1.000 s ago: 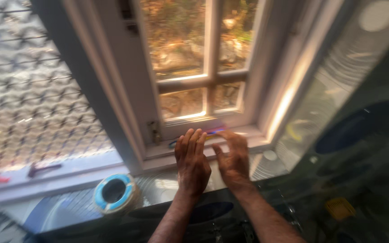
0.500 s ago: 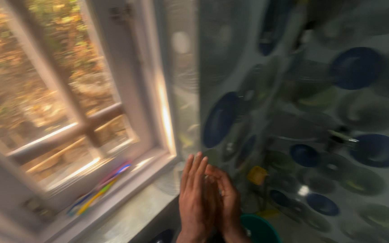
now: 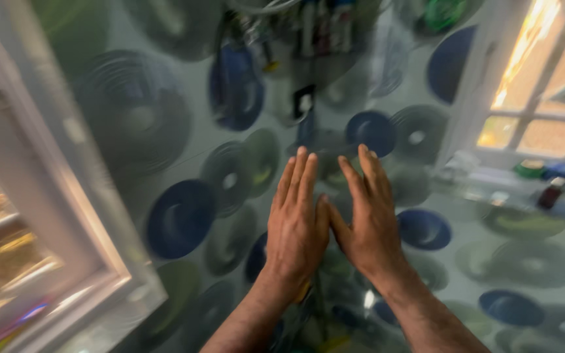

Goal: The person removes various toiletries from a corner shower shelf and places them on the windowsill. They handle bottles, boxes, and small containers one by one, then return some items to the shelf and arrange others on the sill. The task ends with the items organized on the windowsill and shelf.

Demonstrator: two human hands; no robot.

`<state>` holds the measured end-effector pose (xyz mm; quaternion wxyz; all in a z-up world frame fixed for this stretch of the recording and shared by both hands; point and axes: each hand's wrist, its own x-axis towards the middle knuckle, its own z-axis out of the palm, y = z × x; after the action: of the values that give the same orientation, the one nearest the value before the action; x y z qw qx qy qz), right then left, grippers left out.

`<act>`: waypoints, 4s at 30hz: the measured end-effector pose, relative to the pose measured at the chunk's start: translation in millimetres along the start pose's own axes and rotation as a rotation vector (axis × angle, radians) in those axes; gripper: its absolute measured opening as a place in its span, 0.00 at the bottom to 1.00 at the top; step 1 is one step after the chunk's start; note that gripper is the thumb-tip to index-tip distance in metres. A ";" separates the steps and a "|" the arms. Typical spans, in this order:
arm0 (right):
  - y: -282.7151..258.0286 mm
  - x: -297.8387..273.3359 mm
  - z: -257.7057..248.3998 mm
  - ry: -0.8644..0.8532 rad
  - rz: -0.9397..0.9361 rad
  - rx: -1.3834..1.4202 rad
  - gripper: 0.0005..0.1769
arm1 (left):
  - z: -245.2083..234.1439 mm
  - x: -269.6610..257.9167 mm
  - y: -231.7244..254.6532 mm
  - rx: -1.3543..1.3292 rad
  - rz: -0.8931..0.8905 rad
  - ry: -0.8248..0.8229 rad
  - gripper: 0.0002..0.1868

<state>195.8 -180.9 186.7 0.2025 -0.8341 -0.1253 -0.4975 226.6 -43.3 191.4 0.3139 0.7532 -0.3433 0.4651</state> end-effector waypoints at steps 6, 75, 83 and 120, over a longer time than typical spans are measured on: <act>92.4 20.4 -53.6 -0.012 -0.061 -0.011 0.45 | 78.9 28.0 63.4 -0.038 -0.071 -0.020 0.32; 354.8 355.7 79.3 -0.112 -0.419 0.293 0.53 | 261.2 320.5 -152.1 0.238 -0.201 0.368 0.44; 293.7 348.9 110.7 -0.108 -0.570 0.293 0.50 | 234.3 296.9 -145.9 0.072 -0.180 0.412 0.40; 398.7 424.5 206.9 -0.177 0.173 0.565 0.25 | 382.3 388.7 -238.8 0.211 -0.425 0.186 0.59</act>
<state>721.8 -435.5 388.1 0.4564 -0.7924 -0.2046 -0.3493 734.2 -298.3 369.3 0.3546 0.7909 -0.0965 0.4893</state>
